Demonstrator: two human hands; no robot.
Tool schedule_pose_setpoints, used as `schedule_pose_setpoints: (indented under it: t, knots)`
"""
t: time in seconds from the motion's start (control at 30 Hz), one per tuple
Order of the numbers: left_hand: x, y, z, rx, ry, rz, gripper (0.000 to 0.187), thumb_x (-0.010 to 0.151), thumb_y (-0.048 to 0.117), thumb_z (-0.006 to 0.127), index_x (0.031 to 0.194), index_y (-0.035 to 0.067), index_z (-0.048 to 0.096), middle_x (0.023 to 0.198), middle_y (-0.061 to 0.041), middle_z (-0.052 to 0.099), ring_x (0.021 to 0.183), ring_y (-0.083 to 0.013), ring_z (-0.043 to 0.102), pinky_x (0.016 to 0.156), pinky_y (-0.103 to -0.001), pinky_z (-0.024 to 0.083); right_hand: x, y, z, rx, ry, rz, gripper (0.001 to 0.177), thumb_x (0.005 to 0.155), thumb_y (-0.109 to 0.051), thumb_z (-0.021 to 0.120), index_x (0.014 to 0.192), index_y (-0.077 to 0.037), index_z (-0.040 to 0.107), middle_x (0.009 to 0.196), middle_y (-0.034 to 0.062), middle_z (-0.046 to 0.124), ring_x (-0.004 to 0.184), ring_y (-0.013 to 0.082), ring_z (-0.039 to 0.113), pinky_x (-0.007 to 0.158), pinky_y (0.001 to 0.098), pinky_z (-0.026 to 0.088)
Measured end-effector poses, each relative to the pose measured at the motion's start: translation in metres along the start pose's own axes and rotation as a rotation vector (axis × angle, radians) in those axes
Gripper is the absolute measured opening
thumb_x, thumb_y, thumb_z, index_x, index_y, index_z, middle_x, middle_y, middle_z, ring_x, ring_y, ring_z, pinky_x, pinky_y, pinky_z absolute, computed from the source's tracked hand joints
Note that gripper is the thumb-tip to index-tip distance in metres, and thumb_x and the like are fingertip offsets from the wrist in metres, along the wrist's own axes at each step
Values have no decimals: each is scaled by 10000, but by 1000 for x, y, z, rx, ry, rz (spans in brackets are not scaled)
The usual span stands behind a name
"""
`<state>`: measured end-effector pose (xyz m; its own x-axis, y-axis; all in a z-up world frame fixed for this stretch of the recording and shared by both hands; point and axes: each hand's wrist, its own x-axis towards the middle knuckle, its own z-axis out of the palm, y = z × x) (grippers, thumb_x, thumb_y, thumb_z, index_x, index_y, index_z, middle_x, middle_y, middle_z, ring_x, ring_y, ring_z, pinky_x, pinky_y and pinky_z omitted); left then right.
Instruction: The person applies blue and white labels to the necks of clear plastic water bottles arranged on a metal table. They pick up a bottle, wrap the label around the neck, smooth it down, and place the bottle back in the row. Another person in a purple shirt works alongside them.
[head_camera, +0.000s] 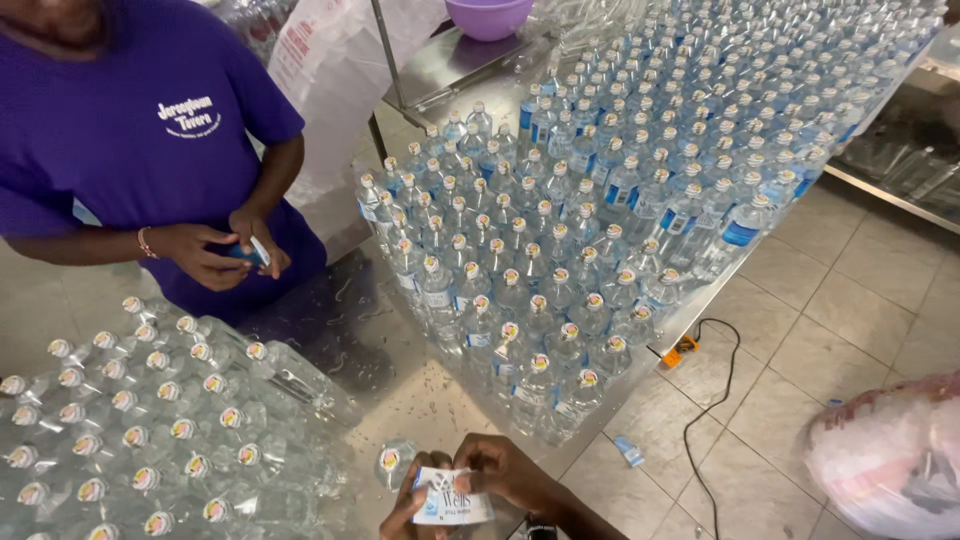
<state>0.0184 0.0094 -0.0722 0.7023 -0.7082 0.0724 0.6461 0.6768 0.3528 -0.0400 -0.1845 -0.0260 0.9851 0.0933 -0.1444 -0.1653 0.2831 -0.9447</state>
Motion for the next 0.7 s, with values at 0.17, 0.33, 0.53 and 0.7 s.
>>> schedule_pose_setpoints:
  t: [0.17,0.33,0.53,0.7]
  knots:
    - [-14,-2,25,-30,-66,123,359,992,360,727,1048,96,490,900,-50,464,629,-181,499,525,-322,452,7,24,16,128,-43,62,180,913,-189,892,989,-130,740,917,23,735,808,140,704,686,276,505]
    - [-29,2,12,331,-57,248,462,1009,493,729,910,89,528,827,-61,500,753,-208,513,682,-363,390,11,-10,25,50,-325,119,188,1011,-313,789,1007,-188,648,960,-54,624,884,83,578,835,250,424]
    - [-51,9,-37,597,-85,396,510,1044,499,764,811,85,578,850,-126,628,665,-189,556,573,-324,407,29,-6,21,23,-466,4,191,1131,-360,622,1151,-172,645,1276,-24,542,1022,68,556,837,250,405]
    - [-67,14,-71,444,90,202,445,995,365,808,872,58,510,646,-26,456,488,-91,313,469,-303,219,41,12,13,116,-521,-32,221,1000,-340,742,954,-174,603,1228,13,602,1085,140,563,836,318,403]
